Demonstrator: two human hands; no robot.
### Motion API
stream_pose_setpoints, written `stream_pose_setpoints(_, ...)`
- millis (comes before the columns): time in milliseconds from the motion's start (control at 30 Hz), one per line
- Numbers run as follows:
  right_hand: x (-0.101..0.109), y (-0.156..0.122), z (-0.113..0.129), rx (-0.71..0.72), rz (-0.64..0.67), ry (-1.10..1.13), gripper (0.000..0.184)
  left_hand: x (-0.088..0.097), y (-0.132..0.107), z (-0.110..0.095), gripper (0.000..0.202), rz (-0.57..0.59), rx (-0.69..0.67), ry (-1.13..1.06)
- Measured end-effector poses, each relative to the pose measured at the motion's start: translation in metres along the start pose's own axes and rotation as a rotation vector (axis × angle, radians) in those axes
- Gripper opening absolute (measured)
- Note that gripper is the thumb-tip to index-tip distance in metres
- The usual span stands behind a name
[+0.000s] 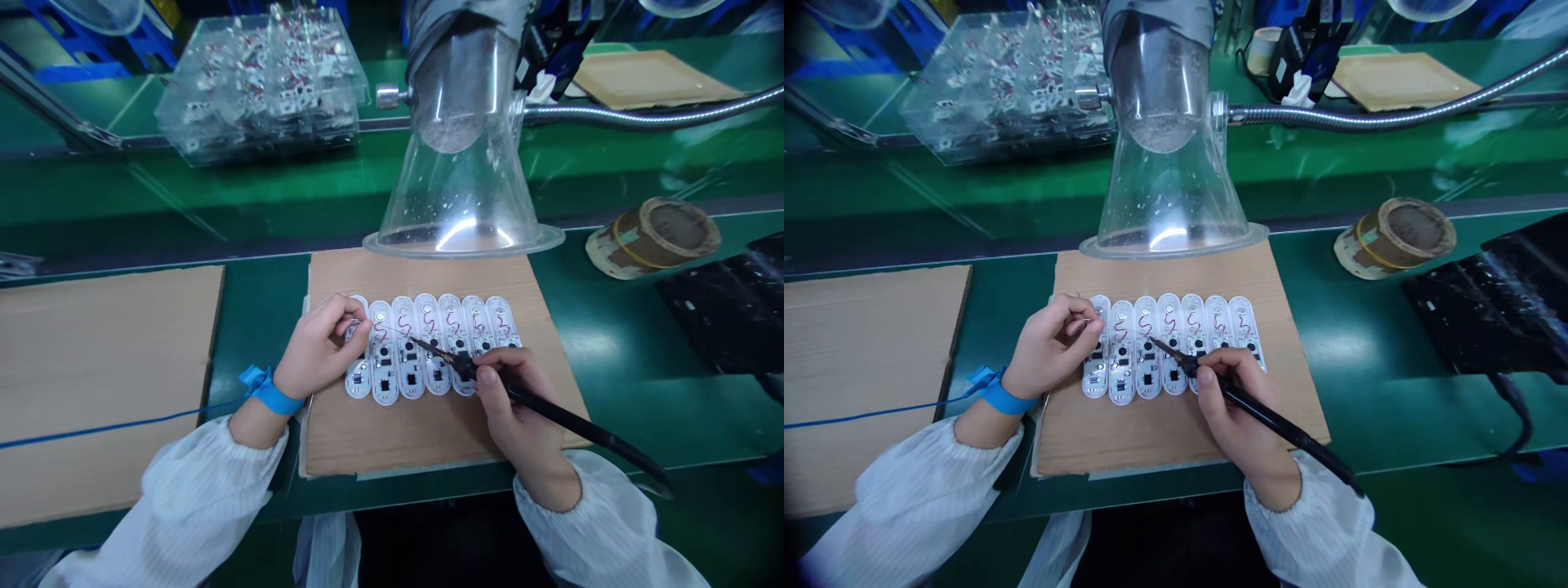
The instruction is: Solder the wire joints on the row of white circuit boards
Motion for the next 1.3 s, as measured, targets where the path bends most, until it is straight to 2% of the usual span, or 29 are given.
stream_pose_setpoints(300, -0.001, -0.001, -0.001, 0.003, 0.010, -0.022, 0.008, -0.003, 0.002, -0.004, 0.012, 0.053, -0.057, -0.007)
stream_pose_setpoints(400, -0.001, -0.002, -0.001, -0.009, -0.007, 0.003, 0.010, -0.001, 0.002, -0.004, 0.012, 0.028, -0.054, -0.007)
stream_pose_setpoints(567, 0.003, -0.002, 0.000, -0.022, -0.107, 0.071, 0.014, 0.002, 0.000, -0.001, 0.011, -0.030, -0.009, -0.014)
stream_pose_setpoints(733, -0.002, -0.004, -0.002, -0.022, -0.001, 0.047, 0.009, 0.001, 0.000, 0.000, 0.011, -0.008, -0.016, -0.003)
stream_pose_setpoints(1000, -0.007, -0.003, -0.006, -0.017, 0.078, 0.012, 0.006, -0.001, 0.002, -0.002, 0.011, 0.031, -0.006, -0.001)
stream_pose_setpoints(1300, -0.008, -0.002, -0.003, 0.016, 0.085, -0.021, 0.007, -0.006, 0.004, -0.008, 0.014, 0.097, -0.080, 0.040)
Point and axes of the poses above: each hand's wrist, its own y-axis towards the middle knuckle, its own x-axis out of the back of the hand, z = x × y, the point moved 4 cm from there along y, towards the middle knuckle, and after that the axes turned 11 degrees about -y, right-handed, at the moved point
